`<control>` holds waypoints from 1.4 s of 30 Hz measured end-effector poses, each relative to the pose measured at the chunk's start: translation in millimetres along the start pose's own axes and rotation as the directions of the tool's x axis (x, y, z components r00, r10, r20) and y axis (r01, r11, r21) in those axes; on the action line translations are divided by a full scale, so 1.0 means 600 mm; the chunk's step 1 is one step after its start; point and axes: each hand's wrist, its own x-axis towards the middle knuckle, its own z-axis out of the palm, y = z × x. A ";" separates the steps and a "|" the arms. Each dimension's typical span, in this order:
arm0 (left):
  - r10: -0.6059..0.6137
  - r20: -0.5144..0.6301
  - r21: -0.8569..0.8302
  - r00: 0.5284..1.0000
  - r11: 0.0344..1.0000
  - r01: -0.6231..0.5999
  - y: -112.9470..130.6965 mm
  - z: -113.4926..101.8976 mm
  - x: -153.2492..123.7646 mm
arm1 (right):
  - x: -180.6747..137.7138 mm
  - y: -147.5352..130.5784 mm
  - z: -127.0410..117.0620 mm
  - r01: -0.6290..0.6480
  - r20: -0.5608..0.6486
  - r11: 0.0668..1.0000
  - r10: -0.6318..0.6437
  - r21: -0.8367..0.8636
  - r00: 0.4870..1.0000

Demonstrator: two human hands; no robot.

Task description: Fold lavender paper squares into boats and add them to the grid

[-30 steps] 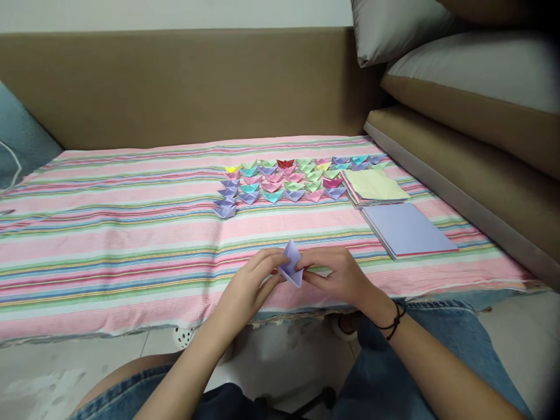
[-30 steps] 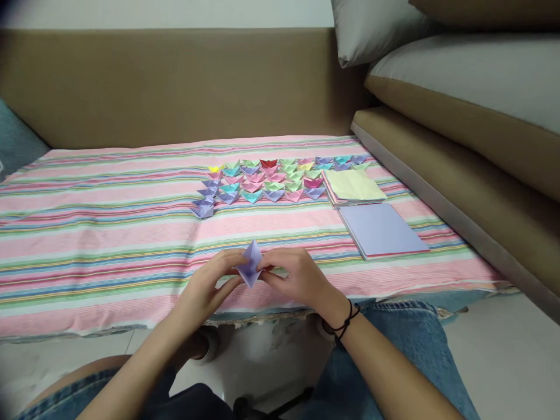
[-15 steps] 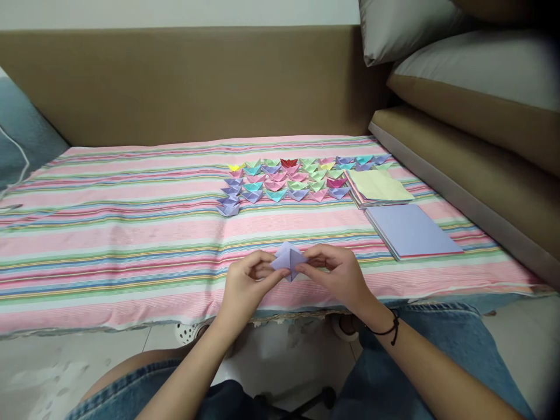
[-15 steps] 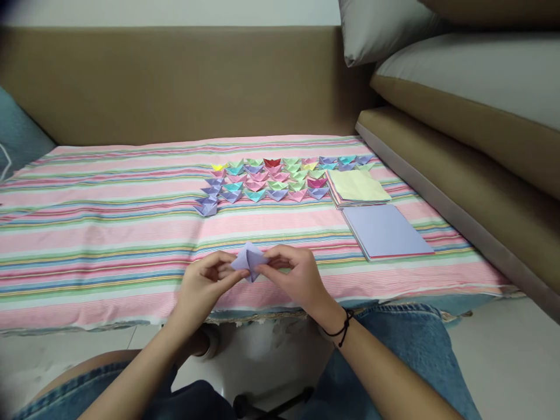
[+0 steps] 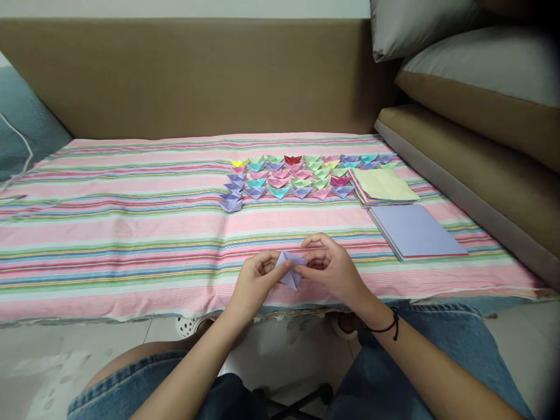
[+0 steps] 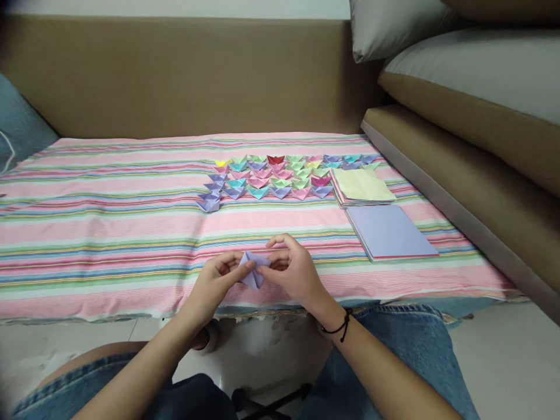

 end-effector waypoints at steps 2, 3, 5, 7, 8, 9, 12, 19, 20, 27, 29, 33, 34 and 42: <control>0.008 -0.031 0.036 0.999 0.999 -0.007 -0.001 0.000 -0.001 | -0.001 -0.001 0.003 -0.006 0.018 1.000 0.006 0.013 1.000; 0.018 -0.052 0.036 0.998 0.999 -0.016 -0.002 0.000 -0.001 | -0.001 -0.001 0.004 -0.015 0.015 1.000 0.015 0.027 1.000; 0.028 -0.081 0.006 0.996 1.000 -0.028 -0.004 0.000 -0.002 | -0.001 0.001 0.008 -0.042 -0.005 0.996 0.042 0.074 0.999; 0.024 -0.099 -0.030 0.995 0.999 -0.027 -0.005 0.001 -0.002 | 0.000 0.004 0.011 -0.064 -0.034 0.990 0.068 0.125 0.997; 0.021 -0.105 -0.037 0.994 0.999 -0.025 -0.004 0.001 -0.002 | 0.000 0.006 0.012 -0.067 -0.046 0.988 0.074 0.140 0.996; 0.018 -0.107 -0.034 0.994 0.999 -0.022 -0.003 0.001 -0.002 | 0.000 0.007 0.013 -0.063 -0.056 0.987 0.072 0.146 0.996; 0.017 -0.087 0.004 0.996 1.000 -0.017 0.003 0.000 -0.002 | 0.001 0.009 0.012 -0.043 -0.061 0.992 0.051 0.122 0.997; -0.002 -0.051 0.060 0.999 0.998 0.005 0.010 -0.001 -0.003 | 0.002 0.005 0.008 -0.027 -0.046 0.997 0.030 0.066 0.998; -0.006 -0.052 0.058 0.999 0.998 0.009 0.009 -0.001 -0.003 | 0.002 0.005 0.009 -0.025 -0.042 0.998 0.028 0.063 0.999; -0.030 0.096 0.141 0.995 0.990 0.017 0.014 -0.009 -0.005 | -0.001 -0.009 0.002 -0.021 0.037 1.000 0.021 0.023 0.999; -0.030 0.128 0.156 0.991 0.988 0.010 0.014 -0.010 -0.005 | -0.001 -0.011 0.001 -0.025 0.052 1.000 0.025 0.009 0.998; -0.021 0.074 0.111 0.997 0.994 0.012 0.007 -0.011 -0.001 | 0.001 -0.005 0.006 -0.028 -0.002 1.000 0.028 0.012 1.000; -0.015 0.044 0.115 0.999 0.993 0.010 0.005 -0.012 0.001 | 0.002 -0.002 0.008 -0.025 -0.011 1.000 0.025 0.012 1.000; -0.047 0.018 0.172 0.999 0.984 0.043 0.006 -0.013 0.001 | 0.004 0.005 0.005 0.116 -0.005 0.971 -0.120 -0.208 0.993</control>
